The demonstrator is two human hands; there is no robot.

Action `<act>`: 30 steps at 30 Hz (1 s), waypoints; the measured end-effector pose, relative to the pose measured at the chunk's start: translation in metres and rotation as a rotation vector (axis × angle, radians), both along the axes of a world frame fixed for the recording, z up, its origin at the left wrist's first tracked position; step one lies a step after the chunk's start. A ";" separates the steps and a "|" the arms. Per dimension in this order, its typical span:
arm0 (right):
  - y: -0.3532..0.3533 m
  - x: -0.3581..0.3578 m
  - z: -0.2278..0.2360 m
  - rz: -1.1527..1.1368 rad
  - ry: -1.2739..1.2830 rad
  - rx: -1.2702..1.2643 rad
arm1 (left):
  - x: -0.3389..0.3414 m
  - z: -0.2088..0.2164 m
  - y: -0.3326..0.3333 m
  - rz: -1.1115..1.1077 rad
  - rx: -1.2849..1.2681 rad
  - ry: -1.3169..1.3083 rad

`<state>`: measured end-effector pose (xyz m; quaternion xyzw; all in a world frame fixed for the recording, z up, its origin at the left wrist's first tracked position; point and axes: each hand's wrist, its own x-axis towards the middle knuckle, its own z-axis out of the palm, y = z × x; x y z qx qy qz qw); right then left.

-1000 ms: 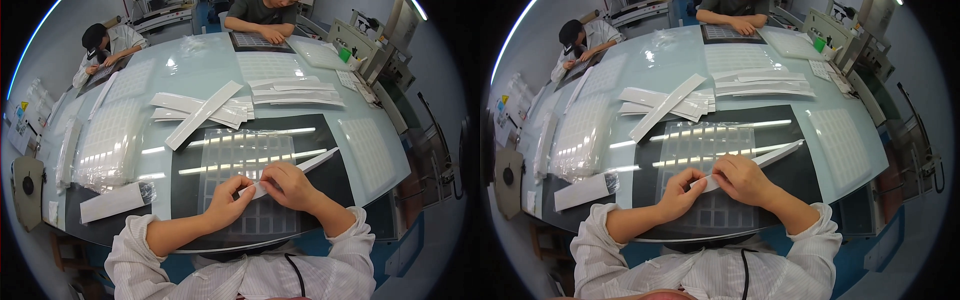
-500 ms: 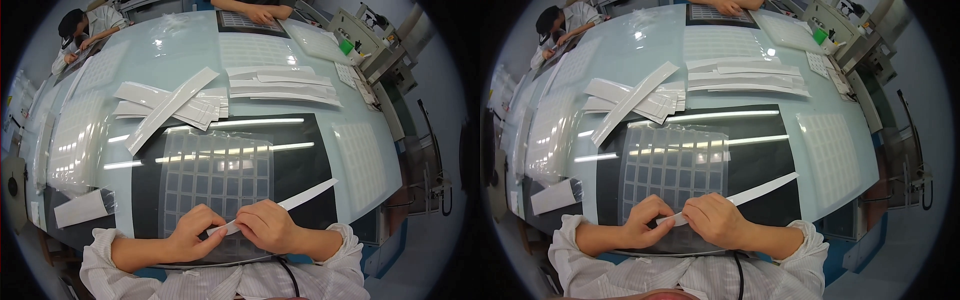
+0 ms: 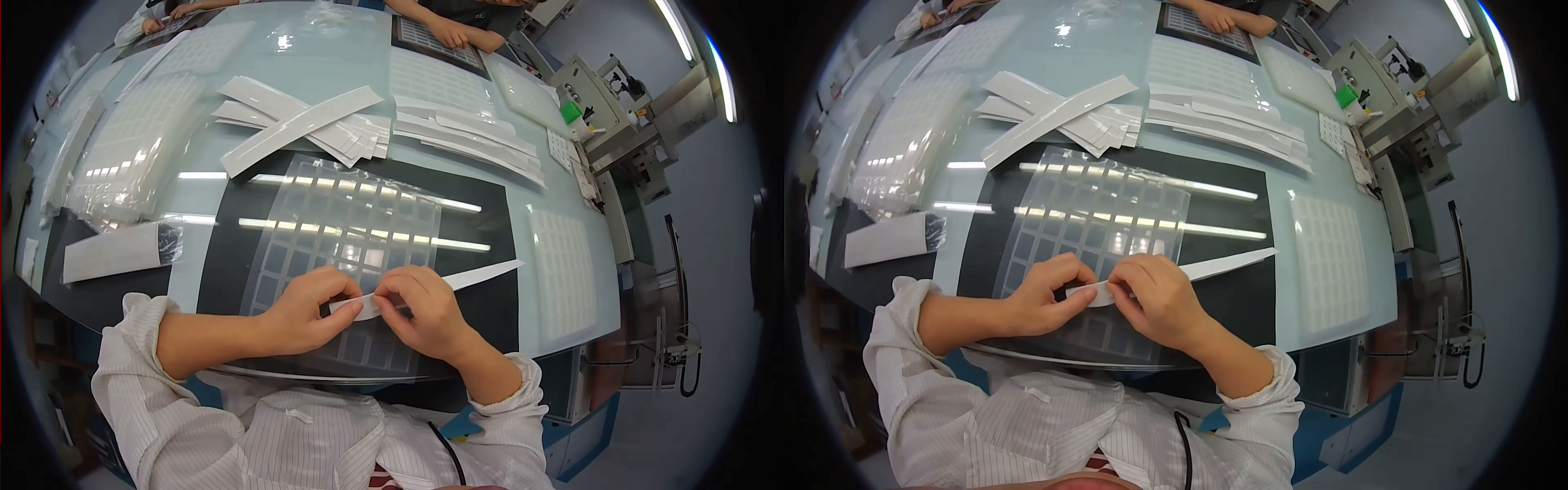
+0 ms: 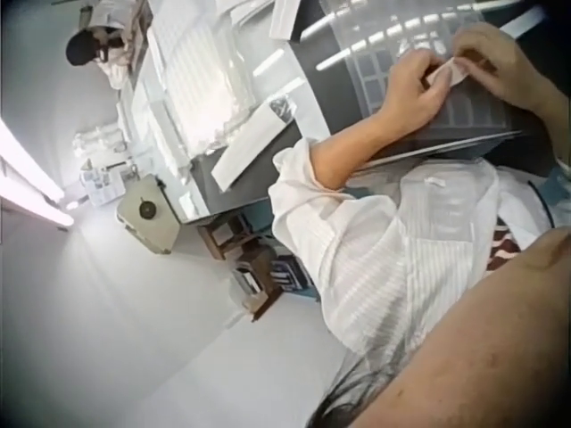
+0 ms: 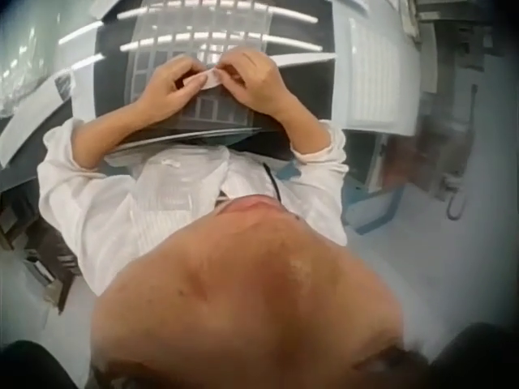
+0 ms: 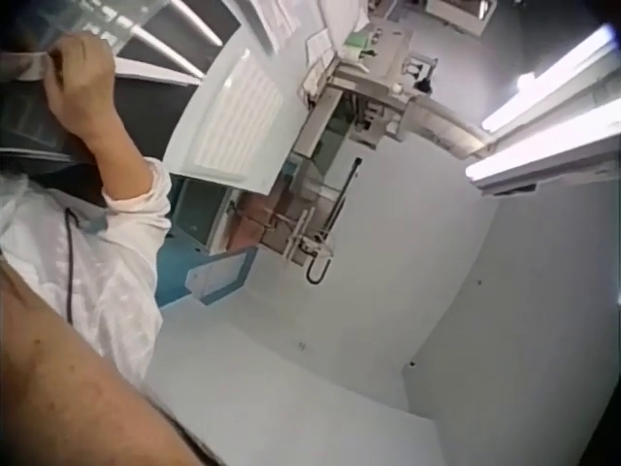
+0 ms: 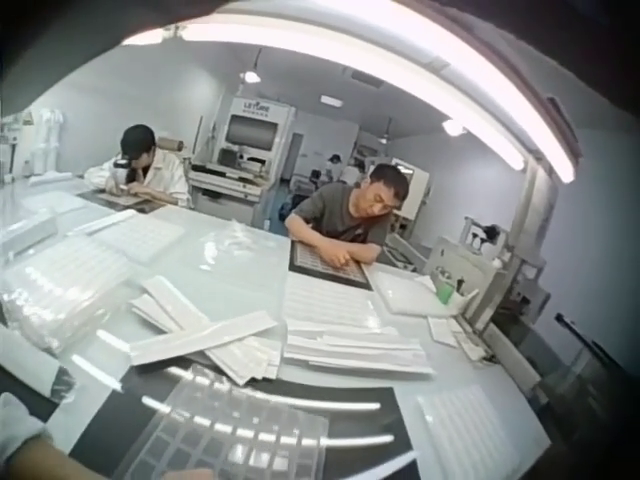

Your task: Applying strips of white tape onto a transparent plastic sheet with a grid pattern.

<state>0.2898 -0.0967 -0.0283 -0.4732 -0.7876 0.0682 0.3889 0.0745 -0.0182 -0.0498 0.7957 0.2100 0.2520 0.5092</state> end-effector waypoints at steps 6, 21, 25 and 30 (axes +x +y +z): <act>-0.013 -0.005 0.003 -0.050 0.041 -0.046 | -0.001 -0.001 -0.002 -0.009 0.056 -0.100; -0.066 -0.042 0.019 -0.192 -0.164 0.009 | -0.009 0.002 -0.015 -0.096 0.223 -0.168; -0.073 -0.031 0.031 -0.171 0.040 -0.159 | -0.012 0.004 -0.019 -0.116 0.150 -0.055; -0.060 0.015 0.018 -0.367 0.204 -0.349 | -0.015 -0.002 -0.027 -0.207 0.222 -0.126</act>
